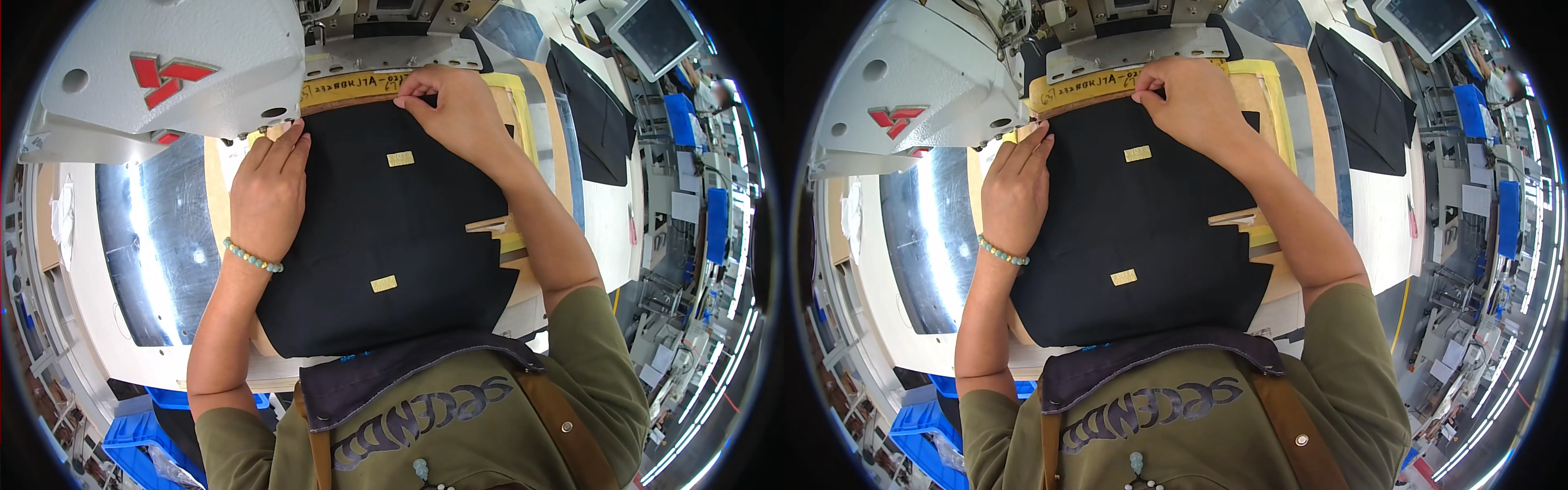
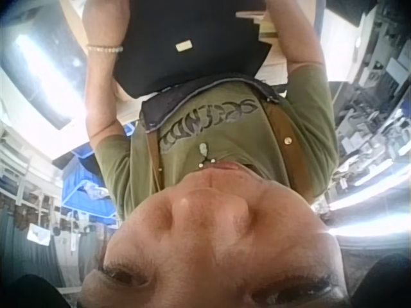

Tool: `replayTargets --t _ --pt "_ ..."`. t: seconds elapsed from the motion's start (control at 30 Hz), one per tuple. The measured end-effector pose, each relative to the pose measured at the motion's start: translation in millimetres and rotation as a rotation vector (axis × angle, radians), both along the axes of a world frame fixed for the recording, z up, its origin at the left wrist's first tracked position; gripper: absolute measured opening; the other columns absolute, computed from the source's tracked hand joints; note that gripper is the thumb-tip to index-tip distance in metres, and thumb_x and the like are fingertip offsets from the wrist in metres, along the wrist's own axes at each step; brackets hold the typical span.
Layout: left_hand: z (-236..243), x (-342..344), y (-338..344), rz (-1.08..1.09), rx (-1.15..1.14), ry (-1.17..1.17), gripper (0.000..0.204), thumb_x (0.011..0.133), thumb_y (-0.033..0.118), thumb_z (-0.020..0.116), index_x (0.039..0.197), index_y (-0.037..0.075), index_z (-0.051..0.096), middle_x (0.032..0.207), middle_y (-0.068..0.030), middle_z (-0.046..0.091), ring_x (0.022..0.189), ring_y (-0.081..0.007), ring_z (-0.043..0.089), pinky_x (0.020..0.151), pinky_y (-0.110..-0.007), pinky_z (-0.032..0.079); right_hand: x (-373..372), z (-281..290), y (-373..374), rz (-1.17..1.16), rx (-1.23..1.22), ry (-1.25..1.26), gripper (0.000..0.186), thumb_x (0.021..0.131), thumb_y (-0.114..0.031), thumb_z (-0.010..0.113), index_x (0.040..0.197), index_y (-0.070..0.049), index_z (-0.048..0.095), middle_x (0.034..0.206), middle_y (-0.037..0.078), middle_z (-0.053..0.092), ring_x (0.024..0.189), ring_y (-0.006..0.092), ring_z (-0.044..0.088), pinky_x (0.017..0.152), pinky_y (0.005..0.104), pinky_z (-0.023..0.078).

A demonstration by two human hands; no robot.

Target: The person places fabric panels onto a template and sews them together using an industrial sewing machine.

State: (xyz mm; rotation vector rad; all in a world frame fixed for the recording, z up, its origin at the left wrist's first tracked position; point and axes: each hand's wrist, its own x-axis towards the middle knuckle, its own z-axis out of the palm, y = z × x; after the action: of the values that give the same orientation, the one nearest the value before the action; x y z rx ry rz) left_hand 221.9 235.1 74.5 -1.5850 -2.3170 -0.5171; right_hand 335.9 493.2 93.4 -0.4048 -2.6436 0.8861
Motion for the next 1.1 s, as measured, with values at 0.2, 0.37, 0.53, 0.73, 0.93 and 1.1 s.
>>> replayTargets --t 0.2,0.37,0.53,0.73,0.93,1.1 --pt "2 4 0 0.019 -0.067 0.05 0.038 0.084 -0.006 0.068 0.122 -0.005 0.074 0.134 -0.01 0.073 0.105 -0.0274 0.067 0.098 -0.04 0.056 -1 0 -2 -0.015 0.02 -0.01 0.008 0.086 -0.013 0.074 0.089 -0.007 0.079 0.088 0.012 0.078 0.083 0.0328 0.075 0.074 0.0418 0.058" --pt "3 15 9 0.026 -0.17 0.172 0.039 0.088 -0.001 0.066 0.126 -0.008 0.071 0.14 -0.0151 0.069 0.122 -0.0315 0.064 0.109 -0.044 0.052 -2 -2 -1 -0.019 0.026 -0.031 0.009 0.085 -0.014 0.074 0.088 -0.007 0.079 0.086 0.012 0.078 0.083 0.0344 0.075 0.073 0.0427 0.058" --pt "0 25 38 -0.187 -0.123 0.028 0.044 0.091 0.002 0.067 0.134 -0.007 0.066 0.149 -0.0178 0.062 0.136 -0.0346 0.058 0.116 -0.044 0.048 -3 -5 -1 -0.019 0.027 -0.001 0.01 0.084 -0.015 0.073 0.087 -0.007 0.079 0.085 0.014 0.078 0.081 0.0354 0.076 0.074 0.0439 0.059" --pt "-4 22 51 -0.244 -0.092 -0.019 0.046 0.095 0.007 0.068 0.14 -0.002 0.064 0.153 -0.0123 0.06 0.139 -0.0306 0.057 0.116 -0.041 0.048 -2 -4 1 -0.024 0.029 -0.018 0.011 0.084 -0.017 0.073 0.086 -0.007 0.079 0.086 0.014 0.078 0.083 0.0352 0.076 0.076 0.0436 0.06" --pt "-1 20 50 -0.258 -0.084 -0.058 0.046 0.096 0.007 0.066 0.142 0.0 0.064 0.155 -0.0082 0.059 0.14 -0.0286 0.056 0.115 -0.041 0.049 1 0 3 -0.018 0.05 -0.033 0.012 0.085 -0.019 0.075 0.088 -0.009 0.08 0.088 0.012 0.079 0.084 0.0337 0.076 0.075 0.0428 0.059" --pt "-2 17 49 -0.274 -0.092 -0.08 0.048 0.097 0.009 0.066 0.145 0.001 0.061 0.157 -0.0071 0.057 0.141 -0.0291 0.054 0.115 -0.041 0.048 21 5 17 -0.09 0.117 -0.043 0.013 0.086 -0.022 0.078 0.089 -0.01 0.081 0.086 0.01 0.077 0.081 0.0304 0.074 0.073 0.0416 0.057"
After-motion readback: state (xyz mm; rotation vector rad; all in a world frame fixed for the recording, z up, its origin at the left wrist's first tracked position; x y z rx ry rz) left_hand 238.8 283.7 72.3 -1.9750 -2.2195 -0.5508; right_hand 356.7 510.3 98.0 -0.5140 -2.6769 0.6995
